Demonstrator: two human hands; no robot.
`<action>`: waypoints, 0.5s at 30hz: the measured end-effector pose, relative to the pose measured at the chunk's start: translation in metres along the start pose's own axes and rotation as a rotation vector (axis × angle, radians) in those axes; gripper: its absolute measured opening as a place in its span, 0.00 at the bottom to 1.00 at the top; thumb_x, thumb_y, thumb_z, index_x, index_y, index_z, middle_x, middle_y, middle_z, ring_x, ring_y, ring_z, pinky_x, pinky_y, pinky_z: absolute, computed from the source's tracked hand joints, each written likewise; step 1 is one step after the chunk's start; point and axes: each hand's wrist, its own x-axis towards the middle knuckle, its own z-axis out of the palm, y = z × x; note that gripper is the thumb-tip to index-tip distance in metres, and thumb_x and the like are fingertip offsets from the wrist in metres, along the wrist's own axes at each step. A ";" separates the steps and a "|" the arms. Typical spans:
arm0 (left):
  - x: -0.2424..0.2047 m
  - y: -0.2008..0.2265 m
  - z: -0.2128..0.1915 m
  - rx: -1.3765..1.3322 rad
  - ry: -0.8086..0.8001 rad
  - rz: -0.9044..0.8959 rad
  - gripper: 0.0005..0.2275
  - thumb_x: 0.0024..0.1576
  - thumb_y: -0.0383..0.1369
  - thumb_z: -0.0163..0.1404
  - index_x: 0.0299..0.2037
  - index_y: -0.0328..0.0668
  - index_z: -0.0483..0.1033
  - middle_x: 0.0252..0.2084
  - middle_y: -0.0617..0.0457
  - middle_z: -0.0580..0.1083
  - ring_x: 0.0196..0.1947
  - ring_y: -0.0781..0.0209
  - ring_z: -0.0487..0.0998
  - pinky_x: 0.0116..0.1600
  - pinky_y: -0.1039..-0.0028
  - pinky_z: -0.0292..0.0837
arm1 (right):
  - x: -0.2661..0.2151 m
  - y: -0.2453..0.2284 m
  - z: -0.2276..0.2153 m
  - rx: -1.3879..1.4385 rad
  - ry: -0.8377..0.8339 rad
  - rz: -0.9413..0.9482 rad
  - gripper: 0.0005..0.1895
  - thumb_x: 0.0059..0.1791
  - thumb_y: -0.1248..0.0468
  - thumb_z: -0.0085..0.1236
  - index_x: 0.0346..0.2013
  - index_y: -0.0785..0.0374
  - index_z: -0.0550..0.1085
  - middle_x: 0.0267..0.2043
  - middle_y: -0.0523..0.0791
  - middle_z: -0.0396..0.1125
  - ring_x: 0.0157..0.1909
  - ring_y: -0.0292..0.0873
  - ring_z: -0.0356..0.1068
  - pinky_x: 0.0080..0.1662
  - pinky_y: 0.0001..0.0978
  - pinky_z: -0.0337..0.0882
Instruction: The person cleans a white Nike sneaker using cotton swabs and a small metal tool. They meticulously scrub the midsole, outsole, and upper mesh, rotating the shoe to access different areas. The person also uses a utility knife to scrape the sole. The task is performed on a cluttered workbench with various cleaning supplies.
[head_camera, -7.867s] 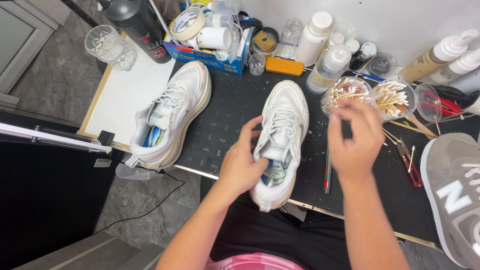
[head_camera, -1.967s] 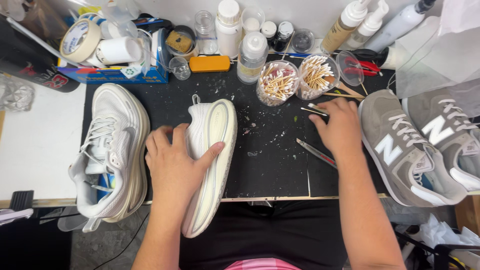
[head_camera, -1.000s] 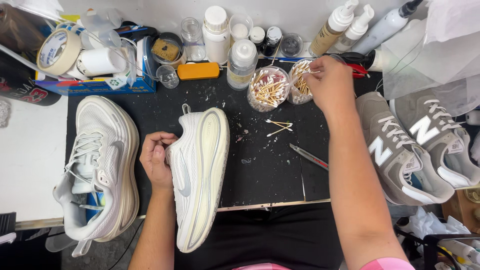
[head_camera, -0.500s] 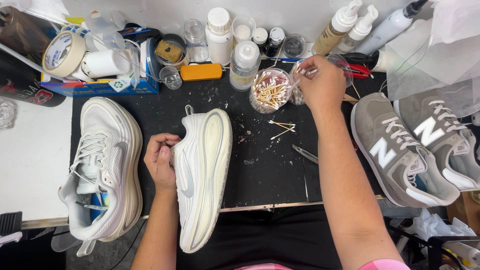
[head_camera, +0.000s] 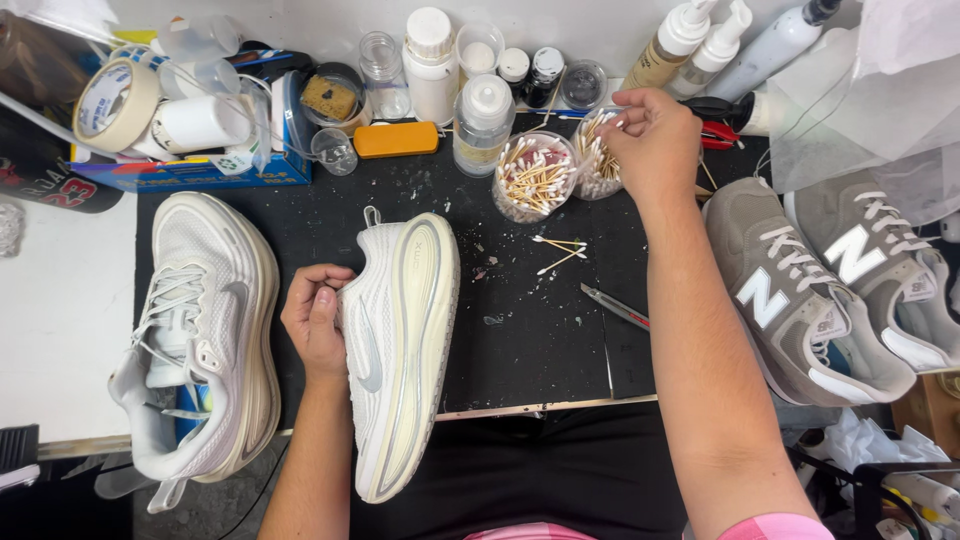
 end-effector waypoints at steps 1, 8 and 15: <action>0.001 0.000 0.000 -0.008 -0.003 0.000 0.15 0.65 0.39 0.47 0.47 0.29 0.75 0.42 0.50 0.75 0.41 0.68 0.73 0.50 0.80 0.68 | 0.000 0.002 -0.004 0.024 0.007 -0.024 0.15 0.46 0.75 0.66 0.47 0.70 0.78 0.35 0.44 0.75 0.36 0.33 0.76 0.40 0.24 0.76; 0.000 0.002 0.001 -0.014 0.014 -0.015 0.15 0.65 0.38 0.47 0.47 0.28 0.75 0.41 0.50 0.75 0.40 0.69 0.73 0.48 0.80 0.68 | -0.013 -0.002 -0.022 0.109 0.101 -0.198 0.11 0.49 0.79 0.65 0.46 0.74 0.79 0.46 0.48 0.73 0.45 0.36 0.77 0.46 0.25 0.80; 0.000 0.002 0.001 -0.046 0.015 -0.015 0.15 0.66 0.39 0.47 0.47 0.28 0.74 0.40 0.49 0.76 0.39 0.68 0.74 0.48 0.80 0.68 | -0.024 0.001 -0.041 0.222 0.174 -0.327 0.10 0.52 0.83 0.63 0.48 0.76 0.78 0.50 0.49 0.71 0.49 0.40 0.77 0.51 0.30 0.82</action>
